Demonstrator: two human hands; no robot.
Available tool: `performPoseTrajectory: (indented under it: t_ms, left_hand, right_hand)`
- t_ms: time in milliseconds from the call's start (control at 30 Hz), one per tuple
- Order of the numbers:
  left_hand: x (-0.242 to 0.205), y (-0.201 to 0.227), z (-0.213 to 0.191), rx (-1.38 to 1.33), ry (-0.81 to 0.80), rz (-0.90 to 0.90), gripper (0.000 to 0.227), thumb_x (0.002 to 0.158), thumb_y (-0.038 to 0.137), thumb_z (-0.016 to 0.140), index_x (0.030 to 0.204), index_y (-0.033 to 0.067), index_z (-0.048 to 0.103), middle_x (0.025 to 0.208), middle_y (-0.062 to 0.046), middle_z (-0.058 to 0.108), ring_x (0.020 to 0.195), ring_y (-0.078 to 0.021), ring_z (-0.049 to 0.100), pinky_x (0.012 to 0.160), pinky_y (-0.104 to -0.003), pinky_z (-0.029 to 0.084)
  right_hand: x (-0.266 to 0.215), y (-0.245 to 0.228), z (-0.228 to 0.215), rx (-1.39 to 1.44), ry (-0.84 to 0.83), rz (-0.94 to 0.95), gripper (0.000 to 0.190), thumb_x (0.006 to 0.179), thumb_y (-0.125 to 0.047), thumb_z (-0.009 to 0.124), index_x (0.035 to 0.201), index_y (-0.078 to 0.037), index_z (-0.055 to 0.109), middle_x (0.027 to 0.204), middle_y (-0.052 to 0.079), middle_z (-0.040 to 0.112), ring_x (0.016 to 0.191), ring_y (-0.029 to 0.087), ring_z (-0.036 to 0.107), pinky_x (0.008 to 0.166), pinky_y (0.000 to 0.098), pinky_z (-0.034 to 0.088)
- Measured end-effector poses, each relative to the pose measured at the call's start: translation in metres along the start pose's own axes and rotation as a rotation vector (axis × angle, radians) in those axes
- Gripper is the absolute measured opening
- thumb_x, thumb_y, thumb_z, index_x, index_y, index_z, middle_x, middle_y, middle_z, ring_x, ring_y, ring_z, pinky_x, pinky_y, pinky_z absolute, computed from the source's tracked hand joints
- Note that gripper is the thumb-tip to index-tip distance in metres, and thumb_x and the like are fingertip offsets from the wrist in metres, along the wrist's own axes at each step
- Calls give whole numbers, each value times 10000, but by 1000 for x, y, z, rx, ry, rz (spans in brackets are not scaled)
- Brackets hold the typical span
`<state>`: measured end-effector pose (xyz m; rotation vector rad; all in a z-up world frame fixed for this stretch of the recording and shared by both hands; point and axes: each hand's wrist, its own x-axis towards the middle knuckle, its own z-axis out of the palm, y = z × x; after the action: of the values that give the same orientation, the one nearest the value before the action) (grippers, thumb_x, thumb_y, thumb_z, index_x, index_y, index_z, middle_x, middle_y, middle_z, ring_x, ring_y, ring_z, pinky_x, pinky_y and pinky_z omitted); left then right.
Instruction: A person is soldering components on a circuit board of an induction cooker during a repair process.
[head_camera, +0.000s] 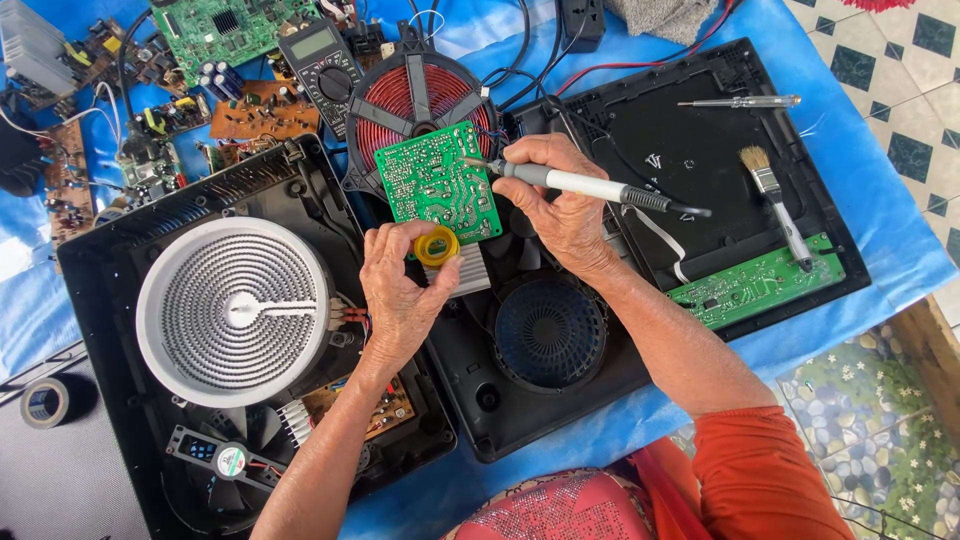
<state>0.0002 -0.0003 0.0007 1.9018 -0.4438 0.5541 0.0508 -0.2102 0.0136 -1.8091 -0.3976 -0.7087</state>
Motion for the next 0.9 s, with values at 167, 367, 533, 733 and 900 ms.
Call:
performPoseTrajectory:
  t_ms: [167,367,533,733,900]
  left_hand:
    - [-1,-2,0,15,-7,-1,334,849,163,833,1115,93,645,910,-89,576,802,-266,514,749,-391,482]
    - [-1,-2,-1,9,-3,-8,340,849,153,834,1121,92,641,903,-81,567,801,-269,510,755,-385,479]
    - [-4,-6,-2,35,-9,-27,394,776,133,870,1103,112,650,941,-67,596,876,-293,570,809,-386,492]
    - [-11,-18,5,30,89,2,403,733,208,851,1072,176,637,940,-22,586,929,-279,581,864,-397,491]
    - [-13,-8,-1,112,54,-21,398,769,203,785,1107,115,594,1034,-44,624,922,-262,525,896,-370,458]
  right_hand:
    - [-1,-1,2,43,-9,9,222,896,-174,895,1044,-110,742,1007,66,763,807,192,741,558,248,538]
    - [-2,1,1,24,-9,0,233,890,-169,904,1034,-85,742,1000,87,764,810,203,744,550,242,535]
    - [0,-1,-4,-22,-52,-35,242,897,-156,916,1033,-57,741,1004,98,753,858,209,718,653,288,543]
    - [-7,8,-12,-39,-113,-15,206,982,-39,907,1084,-13,730,1042,142,703,982,261,682,804,342,516]
    - [-12,-18,-13,97,-189,81,268,1064,163,658,1283,62,541,1200,179,584,946,221,579,842,307,505]
